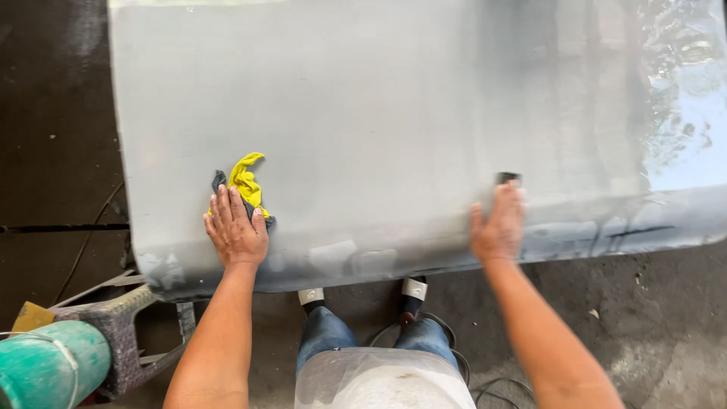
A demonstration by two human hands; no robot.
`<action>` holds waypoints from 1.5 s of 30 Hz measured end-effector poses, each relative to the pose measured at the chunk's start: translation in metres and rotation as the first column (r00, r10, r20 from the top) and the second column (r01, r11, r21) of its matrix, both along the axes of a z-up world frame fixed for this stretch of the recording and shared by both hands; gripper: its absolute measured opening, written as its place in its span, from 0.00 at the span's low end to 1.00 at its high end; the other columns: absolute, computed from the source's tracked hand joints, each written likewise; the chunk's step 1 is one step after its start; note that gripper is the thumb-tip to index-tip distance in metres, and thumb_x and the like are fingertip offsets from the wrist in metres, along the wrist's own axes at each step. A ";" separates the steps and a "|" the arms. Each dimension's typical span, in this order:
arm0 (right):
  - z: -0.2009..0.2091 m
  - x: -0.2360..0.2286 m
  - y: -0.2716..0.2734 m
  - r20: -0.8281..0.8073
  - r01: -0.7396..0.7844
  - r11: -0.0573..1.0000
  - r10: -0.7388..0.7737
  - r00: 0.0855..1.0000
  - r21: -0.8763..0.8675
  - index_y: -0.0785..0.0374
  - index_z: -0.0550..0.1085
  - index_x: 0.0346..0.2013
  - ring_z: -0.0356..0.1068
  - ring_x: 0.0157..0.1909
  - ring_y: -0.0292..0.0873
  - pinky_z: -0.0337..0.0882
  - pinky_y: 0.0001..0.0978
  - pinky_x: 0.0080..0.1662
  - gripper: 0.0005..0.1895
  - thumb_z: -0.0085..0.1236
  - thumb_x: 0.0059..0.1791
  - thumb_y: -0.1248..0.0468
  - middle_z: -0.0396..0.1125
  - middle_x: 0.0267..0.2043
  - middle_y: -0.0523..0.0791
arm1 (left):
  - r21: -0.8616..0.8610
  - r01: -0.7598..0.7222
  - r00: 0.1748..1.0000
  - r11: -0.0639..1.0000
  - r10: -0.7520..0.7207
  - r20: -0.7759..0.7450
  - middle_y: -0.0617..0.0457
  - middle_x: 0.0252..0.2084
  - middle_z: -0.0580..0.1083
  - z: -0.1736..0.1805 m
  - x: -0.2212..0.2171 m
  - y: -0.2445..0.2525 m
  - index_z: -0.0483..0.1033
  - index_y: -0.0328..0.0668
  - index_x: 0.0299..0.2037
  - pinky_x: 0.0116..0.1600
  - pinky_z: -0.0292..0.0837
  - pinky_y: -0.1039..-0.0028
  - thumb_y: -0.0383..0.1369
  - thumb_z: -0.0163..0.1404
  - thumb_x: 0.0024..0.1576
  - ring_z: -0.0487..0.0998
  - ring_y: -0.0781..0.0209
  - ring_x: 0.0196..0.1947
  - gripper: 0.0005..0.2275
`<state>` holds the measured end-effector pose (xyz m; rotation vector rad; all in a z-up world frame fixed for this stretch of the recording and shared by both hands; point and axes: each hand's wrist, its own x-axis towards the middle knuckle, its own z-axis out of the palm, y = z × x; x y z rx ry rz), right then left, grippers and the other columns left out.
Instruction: The person sands a large, flat, light-colored surface using a sanding block in their right hand and a yellow cloth in their left hand. They move the sanding block back and forth across the surface, occasionally wiping the area with the cloth.
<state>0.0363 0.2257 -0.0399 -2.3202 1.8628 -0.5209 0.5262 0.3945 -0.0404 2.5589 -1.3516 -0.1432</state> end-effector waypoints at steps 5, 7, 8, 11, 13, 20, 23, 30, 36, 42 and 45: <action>0.014 0.239 0.095 0.050 -0.408 0.905 0.405 0.913 0.121 0.70 0.48 0.75 0.38 0.81 0.57 0.40 0.53 0.75 0.42 0.44 0.56 0.46 0.40 0.80 0.57 | -0.029 0.005 1.000 1.000 -0.005 -0.001 0.43 0.80 0.47 -0.006 0.064 -0.006 0.50 0.38 0.77 0.77 0.33 0.47 0.46 0.42 0.64 0.44 0.42 0.79 0.33; 0.019 0.311 0.136 0.108 -0.568 0.807 0.557 0.823 0.164 0.70 0.48 0.75 0.37 0.81 0.57 0.40 0.54 0.75 0.42 0.46 0.55 0.47 0.40 0.80 0.56 | -0.016 0.013 1.000 1.000 -0.013 0.006 0.44 0.80 0.47 -0.005 0.075 -0.006 0.50 0.40 0.76 0.77 0.33 0.47 0.47 0.42 0.63 0.44 0.43 0.79 0.33; 0.021 0.338 0.152 0.128 -0.654 0.723 0.643 0.755 0.221 0.68 0.50 0.75 0.37 0.81 0.56 0.40 0.54 0.75 0.40 0.46 0.56 0.47 0.40 0.80 0.55 | -0.027 0.061 0.998 0.998 -0.061 0.001 0.44 0.80 0.47 -0.001 0.078 -0.005 0.50 0.41 0.76 0.77 0.33 0.47 0.47 0.42 0.63 0.44 0.44 0.79 0.33; 0.015 0.364 0.158 0.087 -0.716 0.654 0.721 0.688 0.242 0.66 0.52 0.74 0.39 0.81 0.54 0.41 0.55 0.74 0.39 0.47 0.55 0.47 0.42 0.80 0.53 | 0.006 0.177 0.984 0.984 -0.177 -0.025 0.48 0.80 0.47 0.016 0.097 0.021 0.52 0.45 0.76 0.78 0.34 0.49 0.47 0.42 0.63 0.45 0.47 0.79 0.31; 0.012 0.336 0.131 0.009 -0.693 0.692 0.706 0.708 0.203 0.65 0.53 0.75 0.41 0.80 0.52 0.42 0.57 0.73 0.40 0.48 0.54 0.48 0.44 0.80 0.51 | 0.035 0.261 0.965 0.965 -0.259 -0.051 0.51 0.80 0.48 0.019 0.118 0.046 0.53 0.48 0.76 0.79 0.36 0.50 0.46 0.42 0.63 0.45 0.48 0.80 0.30; 0.001 0.219 0.047 -0.043 0.155 0.972 -0.150 0.988 0.175 0.68 0.45 0.78 0.34 0.82 0.58 0.35 0.53 0.76 0.41 0.44 0.58 0.48 0.35 0.82 0.57 | -0.064 -0.047 0.999 0.997 0.045 -0.023 0.41 0.79 0.50 0.006 0.161 0.089 0.54 0.37 0.75 0.76 0.44 0.47 0.42 0.43 0.63 0.48 0.39 0.78 0.31; -0.001 0.287 0.058 0.009 0.007 0.990 -0.008 1.000 0.140 0.68 0.44 0.78 0.33 0.83 0.57 0.34 0.52 0.77 0.41 0.44 0.58 0.49 0.34 0.82 0.57 | -0.070 -0.106 0.994 0.992 0.106 -0.004 0.41 0.79 0.50 0.004 0.155 0.080 0.54 0.38 0.75 0.76 0.45 0.47 0.42 0.43 0.63 0.48 0.38 0.78 0.31; 0.029 0.485 0.171 0.211 -0.833 0.498 0.811 0.545 0.239 0.65 0.54 0.74 0.40 0.82 0.53 0.41 0.53 0.75 0.35 0.44 0.57 0.50 0.44 0.81 0.52 | -0.033 -0.097 0.994 0.995 0.095 -0.051 0.42 0.79 0.49 0.012 0.157 0.081 0.52 0.39 0.75 0.75 0.46 0.47 0.43 0.42 0.63 0.47 0.39 0.78 0.31; 0.010 0.362 0.087 0.085 -0.591 0.785 0.587 0.805 0.183 0.61 0.56 0.74 0.44 0.79 0.54 0.43 0.55 0.73 0.37 0.52 0.51 0.55 0.47 0.78 0.52 | 0.042 -0.030 0.996 0.999 0.026 0.086 0.40 0.79 0.47 -0.008 0.143 0.055 0.50 0.38 0.75 0.75 0.35 0.44 0.46 0.41 0.63 0.44 0.42 0.78 0.32; -0.003 0.261 0.011 0.045 0.058 0.994 -0.063 0.997 0.098 0.67 0.52 0.76 0.39 0.81 0.59 0.39 0.57 0.75 0.37 0.46 0.58 0.51 0.42 0.81 0.56 | -0.042 0.399 0.914 0.916 -0.401 -0.069 0.46 0.78 0.50 0.019 0.066 -0.030 0.54 0.43 0.74 0.76 0.35 0.45 0.48 0.46 0.59 0.44 0.43 0.78 0.34; -0.005 0.287 0.015 0.066 0.133 0.989 -0.137 0.988 0.066 0.68 0.51 0.77 0.39 0.81 0.61 0.39 0.58 0.75 0.39 0.48 0.58 0.50 0.41 0.82 0.56 | -0.091 0.522 0.838 0.848 -0.529 -0.134 0.47 0.78 0.51 0.026 0.042 -0.051 0.56 0.46 0.75 0.76 0.35 0.45 0.49 0.46 0.59 0.45 0.44 0.78 0.33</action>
